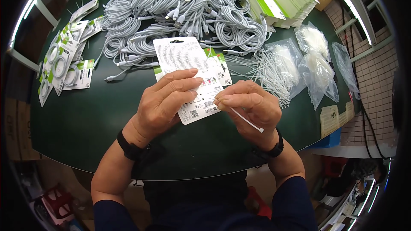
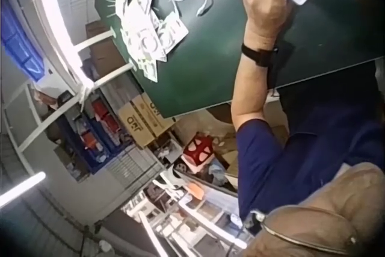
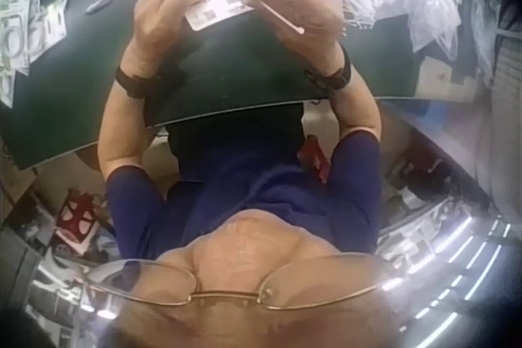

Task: The person packages a USB cable by placing it onto a cardboard backing and threading a plastic tie through the holes to secure it. After pulling the tie tight by hand, they set the finished package aside and repeat the process with another cable.

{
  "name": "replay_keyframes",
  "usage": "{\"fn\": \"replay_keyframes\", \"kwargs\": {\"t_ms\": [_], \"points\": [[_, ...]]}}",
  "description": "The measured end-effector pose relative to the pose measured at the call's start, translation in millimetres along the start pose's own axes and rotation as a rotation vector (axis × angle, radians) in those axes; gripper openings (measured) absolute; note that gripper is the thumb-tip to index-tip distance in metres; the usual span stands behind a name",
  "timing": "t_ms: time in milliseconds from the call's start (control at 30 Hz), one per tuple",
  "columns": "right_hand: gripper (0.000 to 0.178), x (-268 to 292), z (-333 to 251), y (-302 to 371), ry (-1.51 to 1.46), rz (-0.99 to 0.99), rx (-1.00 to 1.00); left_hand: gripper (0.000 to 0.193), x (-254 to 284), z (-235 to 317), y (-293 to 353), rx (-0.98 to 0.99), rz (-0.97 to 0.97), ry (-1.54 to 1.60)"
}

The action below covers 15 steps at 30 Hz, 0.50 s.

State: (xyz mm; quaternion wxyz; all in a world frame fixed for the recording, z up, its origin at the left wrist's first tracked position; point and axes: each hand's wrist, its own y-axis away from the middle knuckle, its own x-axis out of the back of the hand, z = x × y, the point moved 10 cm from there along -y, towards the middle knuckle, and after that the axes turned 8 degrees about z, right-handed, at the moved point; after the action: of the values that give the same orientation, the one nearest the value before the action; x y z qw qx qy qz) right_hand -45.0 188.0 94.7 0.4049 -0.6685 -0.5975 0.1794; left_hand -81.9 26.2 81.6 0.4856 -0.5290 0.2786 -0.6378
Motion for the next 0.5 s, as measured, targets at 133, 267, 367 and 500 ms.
{"fn": "replay_keyframes", "kwargs": {"t_ms": [133,267,367,500], "points": [[0.029,-4.4,-3.1,-0.8,-0.018,-0.031,0.023,0.031,-1.7,-1.2,1.4,0.031,-0.01,0.015],[0.03,-5.7,-5.2,-0.2,-0.01,-0.051,0.036,0.031,-2.6,0.7,2.3,0.032,-0.014,0.022],[0.031,-6.5,-4.3,0.2,-0.004,-0.059,0.024,0.03,-2.6,1.4,2.3,0.029,-0.012,0.028],[0.03,-7.9,-0.4,0.6,0.002,-0.062,-0.011,0.03,-2.5,1.3,2.1,0.026,-0.009,0.022]]}}
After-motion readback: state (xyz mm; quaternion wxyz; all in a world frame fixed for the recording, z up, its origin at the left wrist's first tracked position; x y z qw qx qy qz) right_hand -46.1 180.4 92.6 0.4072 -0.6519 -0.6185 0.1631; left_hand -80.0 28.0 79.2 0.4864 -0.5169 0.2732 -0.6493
